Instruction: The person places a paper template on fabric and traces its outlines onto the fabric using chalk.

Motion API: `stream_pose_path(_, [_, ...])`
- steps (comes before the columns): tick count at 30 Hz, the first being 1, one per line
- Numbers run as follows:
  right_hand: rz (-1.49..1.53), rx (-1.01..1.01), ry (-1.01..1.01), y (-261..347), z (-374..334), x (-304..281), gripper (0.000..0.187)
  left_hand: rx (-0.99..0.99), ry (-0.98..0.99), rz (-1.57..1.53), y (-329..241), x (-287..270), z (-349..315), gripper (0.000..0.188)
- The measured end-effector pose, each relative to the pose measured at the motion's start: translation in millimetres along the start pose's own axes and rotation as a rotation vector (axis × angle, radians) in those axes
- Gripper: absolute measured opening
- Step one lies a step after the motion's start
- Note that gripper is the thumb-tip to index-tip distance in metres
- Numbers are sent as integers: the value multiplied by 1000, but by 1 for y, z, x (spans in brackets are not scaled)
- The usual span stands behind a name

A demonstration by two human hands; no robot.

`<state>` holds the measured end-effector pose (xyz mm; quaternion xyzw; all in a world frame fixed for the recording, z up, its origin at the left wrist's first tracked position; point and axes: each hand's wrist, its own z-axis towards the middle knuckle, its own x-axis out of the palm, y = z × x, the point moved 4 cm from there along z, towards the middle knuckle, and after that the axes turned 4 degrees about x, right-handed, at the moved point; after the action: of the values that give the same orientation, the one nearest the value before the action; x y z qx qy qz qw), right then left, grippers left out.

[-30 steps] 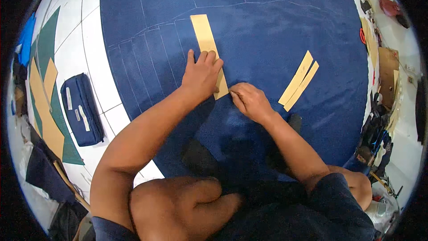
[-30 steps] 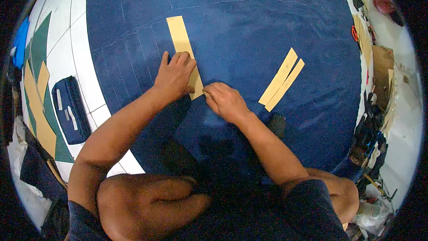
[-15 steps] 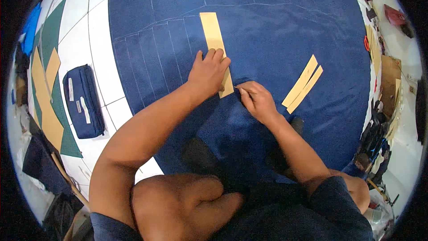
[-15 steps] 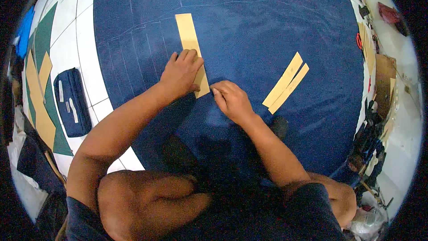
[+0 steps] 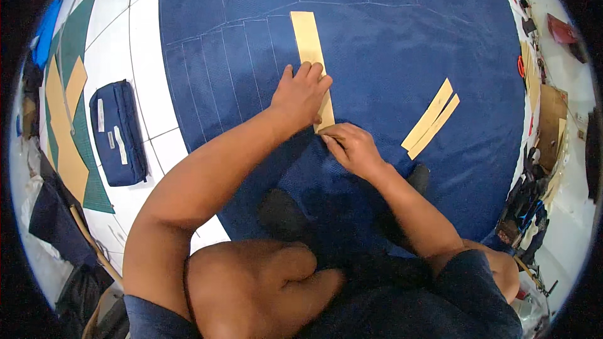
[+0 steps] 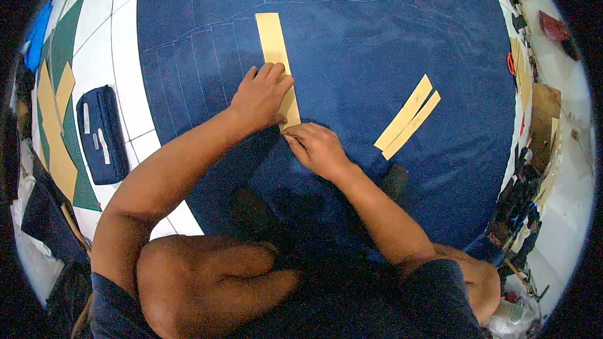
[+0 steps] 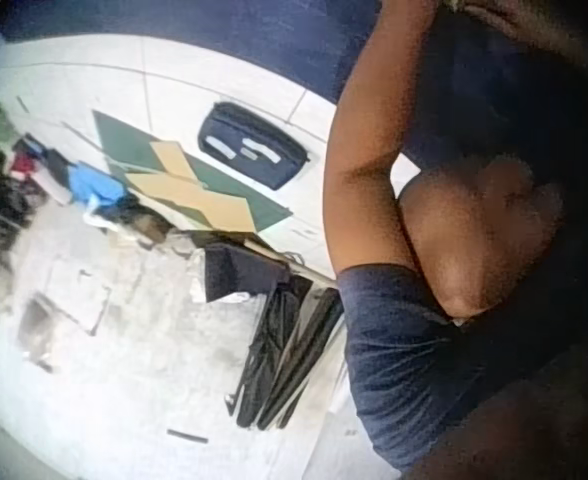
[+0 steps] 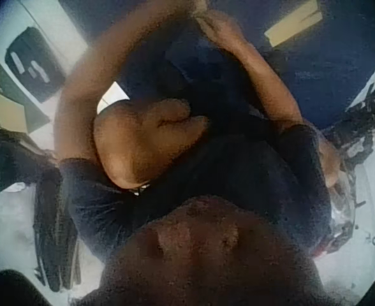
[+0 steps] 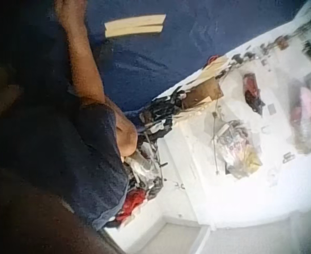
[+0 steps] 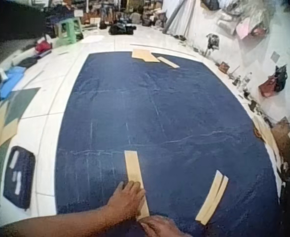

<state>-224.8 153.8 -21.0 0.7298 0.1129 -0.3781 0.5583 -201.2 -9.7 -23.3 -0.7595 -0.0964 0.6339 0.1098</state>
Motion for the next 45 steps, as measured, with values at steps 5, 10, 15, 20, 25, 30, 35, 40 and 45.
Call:
stream_pose_path(5, [-14,-10,19,1,0,2,16,-11,36,0,2,1,0,80])
stream_pose_path(10, [-2,-42,-42,2,1,0,14,-8,22,13,0,1,1,80])
stream_pose_path(15, [-20,-47,-33,3,1,2,12,-10,33,28,0,0,1,80])
stream_pose_path(20, [1,-7,-32,2,-1,0,13,-4,1,26,0,0,1,80])
stream_pose_path(25, [9,26,-15,0,-3,2,13,-8,32,13,1,0,0,82])
stream_pose_path(30, [-11,-40,-35,0,-2,1,12,-8,46,-7,1,1,1,83])
stream_pose_path(35, [-78,17,-120,-11,-2,-13,12,-8,53,-16,0,1,2,83])
stream_pose_path(40, [-84,-32,-68,-7,0,-9,12,-5,27,7,1,2,3,83])
stream_pose_path(45, [-146,83,-144,-12,-1,-21,12,-10,53,-4,1,-2,2,83])
